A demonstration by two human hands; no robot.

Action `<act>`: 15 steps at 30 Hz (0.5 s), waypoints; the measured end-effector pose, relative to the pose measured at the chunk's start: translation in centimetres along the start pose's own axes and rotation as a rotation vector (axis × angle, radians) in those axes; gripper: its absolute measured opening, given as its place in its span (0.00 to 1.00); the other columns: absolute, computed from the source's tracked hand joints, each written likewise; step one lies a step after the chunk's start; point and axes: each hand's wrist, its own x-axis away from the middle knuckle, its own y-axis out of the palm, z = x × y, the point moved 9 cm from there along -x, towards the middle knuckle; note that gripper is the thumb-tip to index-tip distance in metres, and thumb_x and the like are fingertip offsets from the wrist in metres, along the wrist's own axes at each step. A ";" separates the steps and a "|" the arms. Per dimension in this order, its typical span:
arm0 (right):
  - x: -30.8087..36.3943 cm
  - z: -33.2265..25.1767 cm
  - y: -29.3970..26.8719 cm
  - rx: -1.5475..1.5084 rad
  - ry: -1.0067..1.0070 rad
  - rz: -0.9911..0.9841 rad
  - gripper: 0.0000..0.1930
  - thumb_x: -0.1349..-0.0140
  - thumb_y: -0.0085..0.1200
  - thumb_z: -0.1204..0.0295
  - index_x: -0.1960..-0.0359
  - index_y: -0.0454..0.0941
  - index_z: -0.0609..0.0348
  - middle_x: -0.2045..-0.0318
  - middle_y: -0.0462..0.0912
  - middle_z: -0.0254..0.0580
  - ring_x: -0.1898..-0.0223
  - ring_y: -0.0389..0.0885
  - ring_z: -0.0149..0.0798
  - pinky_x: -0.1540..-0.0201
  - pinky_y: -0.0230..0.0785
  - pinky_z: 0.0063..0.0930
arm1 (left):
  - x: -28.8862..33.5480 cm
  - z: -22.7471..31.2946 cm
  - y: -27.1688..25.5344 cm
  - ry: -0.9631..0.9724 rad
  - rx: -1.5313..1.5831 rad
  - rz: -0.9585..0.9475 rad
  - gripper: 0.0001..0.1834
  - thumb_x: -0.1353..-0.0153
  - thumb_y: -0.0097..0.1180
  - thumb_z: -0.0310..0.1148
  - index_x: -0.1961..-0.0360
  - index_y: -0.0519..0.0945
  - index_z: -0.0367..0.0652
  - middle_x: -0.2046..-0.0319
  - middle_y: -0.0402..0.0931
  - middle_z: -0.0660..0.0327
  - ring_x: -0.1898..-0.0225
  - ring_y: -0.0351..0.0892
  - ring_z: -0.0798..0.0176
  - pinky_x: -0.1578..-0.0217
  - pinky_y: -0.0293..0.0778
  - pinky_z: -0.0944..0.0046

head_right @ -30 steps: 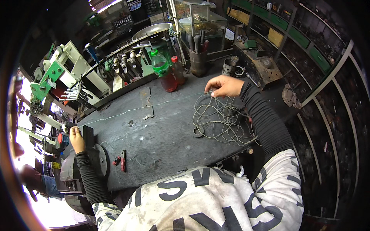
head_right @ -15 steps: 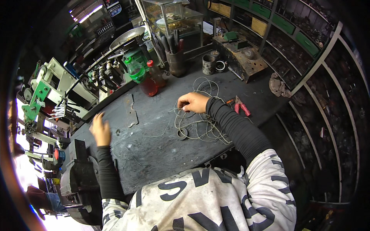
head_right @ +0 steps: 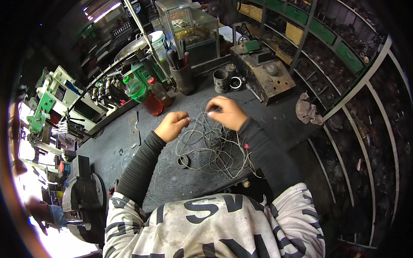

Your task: The person selects a wrench from a pegboard, then moves to a workbench to strip and twist a green wire using pliers and electrical tape. The person repeatedly handles the wire, twists strands, and wraps the end with tape while another person works nearby.

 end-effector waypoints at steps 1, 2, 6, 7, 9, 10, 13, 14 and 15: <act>1.1 0.7 -1.8 0.026 -0.014 0.101 0.07 0.45 0.56 0.75 0.65 0.76 0.63 0.70 0.78 0.36 0.69 0.75 0.30 0.63 0.68 0.24 | -0.3 -1.2 -0.1 -0.079 0.103 0.005 0.11 0.42 0.53 0.33 0.73 0.74 0.33 0.83 0.69 0.55 0.79 0.68 0.60 0.74 0.65 0.58; 2.5 3.2 -2.7 -0.098 0.114 0.113 0.07 0.43 0.55 0.74 0.64 0.75 0.62 0.69 0.78 0.36 0.69 0.75 0.30 0.64 0.68 0.23 | -0.6 -1.2 -0.4 -0.059 0.069 0.005 0.11 0.42 0.53 0.33 0.73 0.75 0.33 0.84 0.66 0.61 0.79 0.63 0.70 0.76 0.63 0.62; 9.9 9.5 -0.8 -0.549 0.705 -0.056 0.14 0.36 0.50 0.68 0.51 0.70 0.61 0.65 0.76 0.36 0.67 0.73 0.26 0.68 0.68 0.20 | -1.6 -0.8 0.3 -0.132 0.209 -0.095 0.15 0.39 0.56 0.38 0.74 0.76 0.36 0.85 0.64 0.68 0.79 0.60 0.75 0.79 0.59 0.67; 11.3 8.8 0.1 -0.566 0.805 -0.090 0.16 0.35 0.50 0.67 0.48 0.68 0.61 0.65 0.76 0.37 0.67 0.73 0.26 0.68 0.69 0.20 | -1.8 -0.7 0.2 -0.132 0.190 -0.085 0.14 0.39 0.56 0.38 0.73 0.76 0.36 0.84 0.65 0.68 0.79 0.61 0.75 0.78 0.60 0.67; 11.9 7.0 3.0 -0.560 0.715 -0.221 0.22 0.35 0.50 0.64 0.43 0.64 0.61 0.63 0.76 0.39 0.65 0.74 0.26 0.67 0.70 0.20 | -2.1 -0.5 0.2 -0.134 0.154 -0.067 0.14 0.38 0.56 0.38 0.72 0.77 0.36 0.84 0.68 0.67 0.79 0.63 0.75 0.77 0.62 0.68; 12.3 6.7 4.5 -0.495 0.637 -0.264 0.25 0.35 0.50 0.62 0.41 0.63 0.63 0.60 0.76 0.41 0.63 0.75 0.29 0.63 0.71 0.24 | -2.4 0.1 0.2 -0.073 0.161 -0.038 0.13 0.38 0.56 0.37 0.71 0.77 0.36 0.83 0.70 0.66 0.78 0.64 0.75 0.77 0.63 0.68; 11.2 2.6 6.1 0.114 0.163 -0.153 0.19 0.45 0.49 0.74 0.50 0.71 0.68 0.60 0.77 0.50 0.60 0.77 0.48 0.55 0.71 0.33 | -3.0 1.1 0.6 0.010 0.153 -0.019 0.12 0.37 0.55 0.35 0.69 0.78 0.35 0.80 0.74 0.66 0.76 0.67 0.76 0.74 0.66 0.70; 11.3 1.1 7.0 0.198 0.092 -0.130 0.18 0.47 0.48 0.76 0.53 0.73 0.67 0.61 0.76 0.51 0.59 0.77 0.51 0.55 0.71 0.34 | -3.2 1.1 0.8 -0.025 0.136 -0.056 0.11 0.37 0.55 0.35 0.68 0.78 0.35 0.78 0.74 0.67 0.74 0.67 0.76 0.72 0.67 0.71; 11.2 -0.6 7.8 0.281 0.019 -0.107 0.16 0.50 0.47 0.78 0.57 0.75 0.66 0.61 0.76 0.53 0.58 0.76 0.53 0.56 0.72 0.36 | -3.3 1.3 0.9 -0.061 0.117 -0.091 0.11 0.36 0.54 0.34 0.67 0.78 0.34 0.76 0.75 0.68 0.73 0.68 0.77 0.71 0.68 0.72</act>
